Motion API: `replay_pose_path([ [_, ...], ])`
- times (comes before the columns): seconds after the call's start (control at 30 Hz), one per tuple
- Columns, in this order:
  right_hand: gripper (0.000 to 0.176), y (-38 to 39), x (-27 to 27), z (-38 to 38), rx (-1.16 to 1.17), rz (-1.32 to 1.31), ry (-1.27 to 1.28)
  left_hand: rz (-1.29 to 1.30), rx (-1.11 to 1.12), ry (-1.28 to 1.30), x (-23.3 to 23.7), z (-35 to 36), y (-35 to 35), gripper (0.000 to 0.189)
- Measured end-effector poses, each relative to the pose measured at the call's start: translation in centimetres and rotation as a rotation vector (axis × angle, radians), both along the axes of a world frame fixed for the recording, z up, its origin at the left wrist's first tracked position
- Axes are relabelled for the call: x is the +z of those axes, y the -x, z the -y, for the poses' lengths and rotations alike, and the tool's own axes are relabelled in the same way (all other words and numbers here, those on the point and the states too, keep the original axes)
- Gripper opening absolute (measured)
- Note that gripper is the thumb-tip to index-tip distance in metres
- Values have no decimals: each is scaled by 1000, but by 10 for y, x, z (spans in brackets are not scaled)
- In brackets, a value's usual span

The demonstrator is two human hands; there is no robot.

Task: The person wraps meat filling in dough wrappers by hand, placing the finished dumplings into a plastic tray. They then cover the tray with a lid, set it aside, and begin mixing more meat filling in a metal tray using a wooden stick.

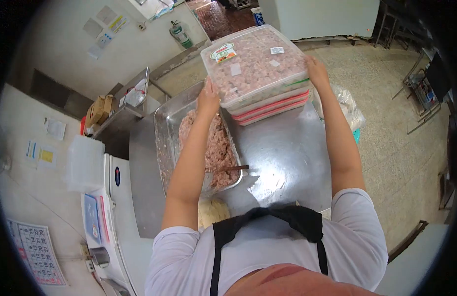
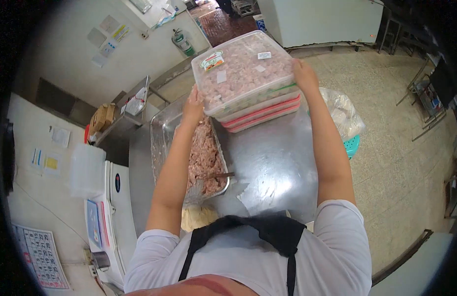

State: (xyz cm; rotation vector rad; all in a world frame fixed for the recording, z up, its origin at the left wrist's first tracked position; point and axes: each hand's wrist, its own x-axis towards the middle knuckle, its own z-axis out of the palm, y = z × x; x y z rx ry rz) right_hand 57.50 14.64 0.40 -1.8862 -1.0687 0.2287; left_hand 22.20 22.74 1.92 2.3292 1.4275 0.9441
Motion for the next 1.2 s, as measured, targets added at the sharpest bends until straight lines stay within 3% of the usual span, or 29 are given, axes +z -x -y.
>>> replay_pose_path([
  [0.07, 47, 1, 6, 4, -4, -57, -44, 89, -15, 13, -2, 13, 14, 51],
  [0.13, 45, -7, -1, 1, 7, -12, -29, 152, -140, 302, -1, 24, 36, 55],
  [0.2, 43, 3, 7, -1, 14, 31, -21, 241, -257, 242, 22, 72, 72, 56],
  [0.27, 40, 20, 21, 19, -160, 492, -27, 423, -260, 379, 38, 119, 125, 54],
  [0.3, 40, 34, 33, 24, -139, 508, -33, 563, -220, 481, 42, 143, 154, 53],
  [0.37, 42, 79, 54, 27, 74, 724, -323, 602, 46, 300, 37, 184, 212, 48],
  [0.4, 45, 104, 59, 28, 225, 784, -341, 653, 101, 264, 22, 197, 249, 46],
  [0.43, 49, 131, 61, 29, 379, 838, -358, 667, 335, 186, 17, 219, 268, 45],
  [0.5, 55, 179, 57, 28, 607, 915, -265, 752, 589, 146, -15, 258, 329, 45],
  [0.53, 55, 187, 56, 26, 628, 926, -269, 773, 742, 136, -27, 278, 350, 44],
  [0.73, 59, 200, 44, -21, 479, 1016, -177, 1026, 1008, 75, -63, 363, 376, 39],
  [0.8, 59, 200, 42, -29, 479, 1039, -208, 817, 981, 104, -62, 371, 372, 38],
  [1.03, 56, 201, 37, -9, 537, 1019, -264, 844, 1014, 46, -92, 376, 352, 34],
  [1.13, 53, 199, 39, 2, 597, 1007, -227, 679, 1045, -47, -116, 361, 336, 35],
  [1.2, 53, 203, 32, 5, 517, 1026, -243, 139, 1061, -204, -134, 351, 334, 37],
])
